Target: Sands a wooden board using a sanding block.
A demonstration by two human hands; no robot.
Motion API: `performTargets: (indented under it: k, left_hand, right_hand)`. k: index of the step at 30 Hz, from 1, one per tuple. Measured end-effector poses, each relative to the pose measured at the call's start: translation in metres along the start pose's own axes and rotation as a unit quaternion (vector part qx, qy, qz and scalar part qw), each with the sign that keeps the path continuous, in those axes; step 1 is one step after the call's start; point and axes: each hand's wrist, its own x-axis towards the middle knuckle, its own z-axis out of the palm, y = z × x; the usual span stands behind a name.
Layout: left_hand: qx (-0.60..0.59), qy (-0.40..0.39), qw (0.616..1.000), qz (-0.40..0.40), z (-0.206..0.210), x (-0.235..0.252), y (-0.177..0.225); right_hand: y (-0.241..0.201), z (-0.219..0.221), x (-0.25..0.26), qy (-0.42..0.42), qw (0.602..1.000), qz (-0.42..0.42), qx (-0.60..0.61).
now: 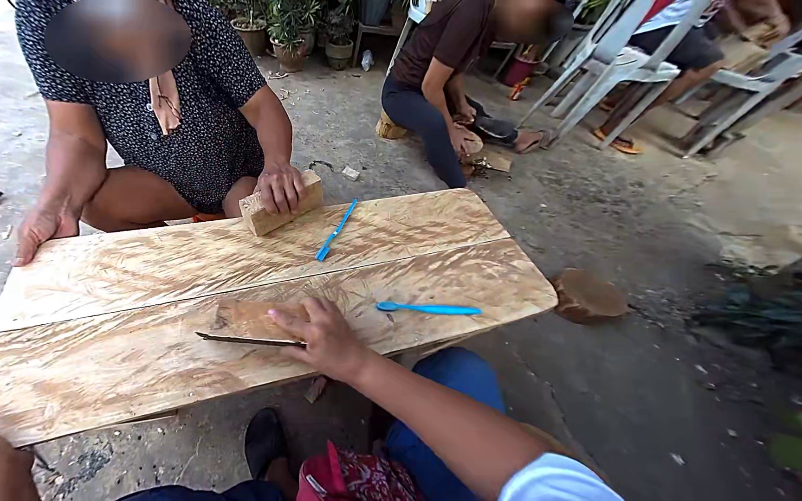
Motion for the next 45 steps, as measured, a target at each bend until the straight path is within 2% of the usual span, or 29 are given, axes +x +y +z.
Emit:
performTargets:
  k: [3, 7, 10, 13, 18, 19, 24, 27, 30, 33, 37, 39, 42, 45]
  left_hand:
    - [-0.056, 0.012, 0.998, 0.006, 0.004, 0.01, -0.006]
    - [-0.094, 0.015, 0.995, 0.018, 0.005, 0.015, -0.008]
    - [-0.057, 0.023, 0.998, 0.016, 0.008, 0.019, -0.014]
    - [-0.021, 0.027, 0.999, -0.009, 0.005, 0.007, 0.001]
    - [0.012, 0.028, 0.999, -0.026, 0.006, 0.008, 0.001]
    - [0.012, 0.026, 0.999, -0.027, 0.005, 0.01, 0.0]
    - [-0.026, 0.027, 0.999, -0.02, 0.01, 0.011, -0.007]
    - [-0.047, 0.025, 0.998, -0.015, 0.012, 0.008, -0.007]
    - [-0.061, 0.032, 0.997, -0.019, 0.015, 0.007, -0.009]
    - [-0.061, 0.039, 0.997, -0.012, 0.013, 0.013, -0.016]
    - [-0.071, 0.011, 0.997, 0.013, 0.013, 0.016, -0.023]
    - [-0.073, 0.015, 0.997, 0.02, 0.013, 0.019, -0.021]
    - [-0.066, 0.017, 0.998, 0.013, 0.011, 0.011, -0.014]
    - [-0.053, 0.001, 0.999, 0.011, 0.005, 0.007, -0.011]
  right_hand:
    - [0.013, 0.003, -0.006, 0.058, 0.998, -0.022, -0.028]
    - [-0.013, 0.036, 0.03, 0.049, 0.997, -0.054, -0.016]
    - [-0.051, 0.063, 0.069, -0.029, 0.998, -0.052, 0.017]
    - [-0.081, 0.075, 0.103, -0.117, 0.992, -0.044, 0.021]
    - [-0.074, 0.064, 0.097, -0.162, 0.986, -0.04, 0.016]
    - [-0.066, 0.06, 0.088, -0.144, 0.988, -0.044, 0.015]
    - [0.002, 0.038, 0.029, 0.053, 0.993, -0.107, -0.018]
    - [0.024, 0.028, 0.009, 0.101, 0.988, -0.102, -0.051]
    - [0.023, 0.035, 0.014, 0.124, 0.985, -0.105, -0.054]
    - [-0.005, 0.053, 0.042, 0.084, 0.99, -0.111, -0.021]
    - [-0.061, 0.069, 0.087, -0.101, 0.993, -0.044, 0.032]
    - [-0.076, 0.075, 0.11, -0.16, 0.986, -0.035, 0.032]
    - [-0.08, 0.068, 0.116, -0.195, 0.98, -0.038, 0.031]
    - [-0.068, 0.054, 0.097, -0.201, 0.978, -0.035, 0.032]
